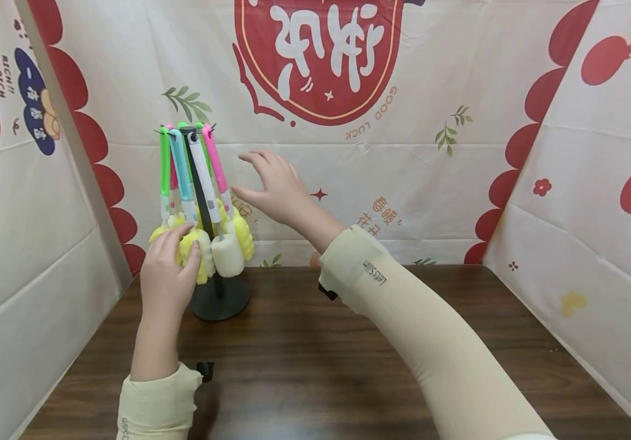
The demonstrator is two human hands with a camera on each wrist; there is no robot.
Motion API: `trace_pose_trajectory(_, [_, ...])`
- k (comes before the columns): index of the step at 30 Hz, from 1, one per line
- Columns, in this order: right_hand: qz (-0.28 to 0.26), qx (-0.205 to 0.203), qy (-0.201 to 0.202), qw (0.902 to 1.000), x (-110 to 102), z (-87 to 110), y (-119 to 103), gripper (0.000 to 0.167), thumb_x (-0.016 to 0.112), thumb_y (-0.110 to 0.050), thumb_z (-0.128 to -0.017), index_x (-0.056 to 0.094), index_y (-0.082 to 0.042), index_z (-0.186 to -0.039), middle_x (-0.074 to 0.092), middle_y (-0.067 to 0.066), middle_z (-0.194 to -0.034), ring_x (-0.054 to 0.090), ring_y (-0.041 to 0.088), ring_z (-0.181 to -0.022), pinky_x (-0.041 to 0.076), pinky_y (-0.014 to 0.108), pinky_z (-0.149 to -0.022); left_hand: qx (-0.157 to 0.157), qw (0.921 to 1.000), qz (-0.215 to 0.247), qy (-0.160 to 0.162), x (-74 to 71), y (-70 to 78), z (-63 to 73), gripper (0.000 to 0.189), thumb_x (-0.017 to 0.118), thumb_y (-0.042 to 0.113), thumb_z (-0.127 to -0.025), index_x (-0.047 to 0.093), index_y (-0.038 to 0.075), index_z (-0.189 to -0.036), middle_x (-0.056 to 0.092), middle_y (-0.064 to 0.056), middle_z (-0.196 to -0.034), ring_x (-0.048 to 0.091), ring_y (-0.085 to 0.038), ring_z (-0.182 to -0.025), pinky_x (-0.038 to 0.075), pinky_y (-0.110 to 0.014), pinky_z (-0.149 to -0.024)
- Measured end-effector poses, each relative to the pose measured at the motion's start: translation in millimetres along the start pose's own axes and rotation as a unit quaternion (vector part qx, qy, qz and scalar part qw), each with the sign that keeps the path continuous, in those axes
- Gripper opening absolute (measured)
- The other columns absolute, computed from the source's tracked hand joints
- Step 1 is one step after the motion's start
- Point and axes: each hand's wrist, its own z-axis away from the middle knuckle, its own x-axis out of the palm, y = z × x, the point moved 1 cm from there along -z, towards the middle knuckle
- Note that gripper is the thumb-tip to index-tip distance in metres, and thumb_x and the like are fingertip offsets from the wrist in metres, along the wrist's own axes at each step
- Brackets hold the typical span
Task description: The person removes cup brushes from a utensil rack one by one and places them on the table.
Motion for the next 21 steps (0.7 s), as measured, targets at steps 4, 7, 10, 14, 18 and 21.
trace_pose_trajectory(4, [0.009, 0.009, -0.017, 0.9998, 0, -3.8, -5, 0.063, 0.055, -0.052, -0.092, 0.043, -0.023, -0.147, 0.042, -0.003, -0.146, 0.033, 0.011, -0.136, 0.025, 0.041, -0.112, -0.033, 0.9994, 0.000, 0.008, -1.3, -5.3, -0.1, 0.039, 0.057, 0.026, -0.094, 0.061, 0.007, -0.128, 0.062, -0.014, -0.124, 0.054, -0.033, -0.115, 0.045, -0.055, -0.094])
trace_pose_trajectory(7, [0.008, 0.014, -0.027, 0.9995, 1, -5.8, -9, 0.065, 0.055, -0.052, -0.092, 0.039, -0.024, -0.148, 0.040, -0.004, -0.147, 0.032, 0.011, -0.136, 0.025, 0.041, -0.112, -0.060, 0.9981, 0.009, 0.010, -3.7, -9.6, 0.3, 0.040, 0.056, 0.029, -0.095, 0.061, 0.008, -0.129, 0.061, -0.013, -0.126, 0.053, -0.033, -0.117, 0.044, -0.054, -0.095])
trace_pose_trajectory(10, [0.007, 0.017, -0.034, 0.9992, 1, -7.8, -13, 0.066, 0.055, -0.052, -0.092, 0.037, -0.025, -0.150, 0.038, -0.005, -0.149, 0.031, 0.011, -0.137, 0.025, 0.040, -0.112, -0.083, 0.9963, 0.019, 0.009, -5.6, -15.0, 1.7, 0.041, 0.054, 0.030, -0.096, 0.060, 0.008, -0.131, 0.060, -0.013, -0.126, 0.053, -0.033, -0.116, 0.044, -0.054, -0.095])
trace_pose_trajectory(14, [0.016, 0.009, -0.039, 0.9991, 2, -10.5, -18, 0.067, 0.055, -0.053, -0.092, 0.036, -0.025, -0.150, 0.038, -0.005, -0.150, 0.031, 0.011, -0.138, 0.026, 0.039, -0.112, -0.101, 0.9944, 0.031, 0.004, -6.9, -22.9, 4.0, 0.042, 0.051, 0.031, -0.097, 0.059, 0.009, -0.132, 0.059, -0.015, -0.125, 0.053, -0.033, -0.114, 0.046, -0.054, -0.091])
trace_pose_trajectory(18, [0.020, 0.002, -0.036, 0.9992, 3, -15.7, -23, 0.069, 0.055, -0.053, -0.092, 0.035, -0.026, -0.151, 0.038, -0.005, -0.150, 0.032, 0.011, -0.137, 0.028, 0.039, -0.111, -0.109, 0.9934, 0.036, -0.005, -6.2, -28.1, 4.9, 0.043, 0.050, 0.032, -0.098, 0.058, 0.009, -0.134, 0.058, -0.016, -0.126, 0.052, -0.033, -0.114, 0.047, -0.054, -0.088])
trace_pose_trajectory(21, [0.017, 0.005, -0.042, 0.9990, 4, -20.7, -27, 0.070, 0.055, -0.054, -0.092, 0.032, -0.027, -0.152, 0.036, -0.005, -0.151, 0.032, 0.011, -0.137, 0.028, 0.039, -0.111, -0.109, 0.9934, 0.035, -0.010, -5.0, -30.3, 4.9, 0.044, 0.050, 0.032, -0.098, 0.057, 0.009, -0.134, 0.057, -0.017, -0.126, 0.052, -0.034, -0.114, 0.047, -0.055, -0.089])
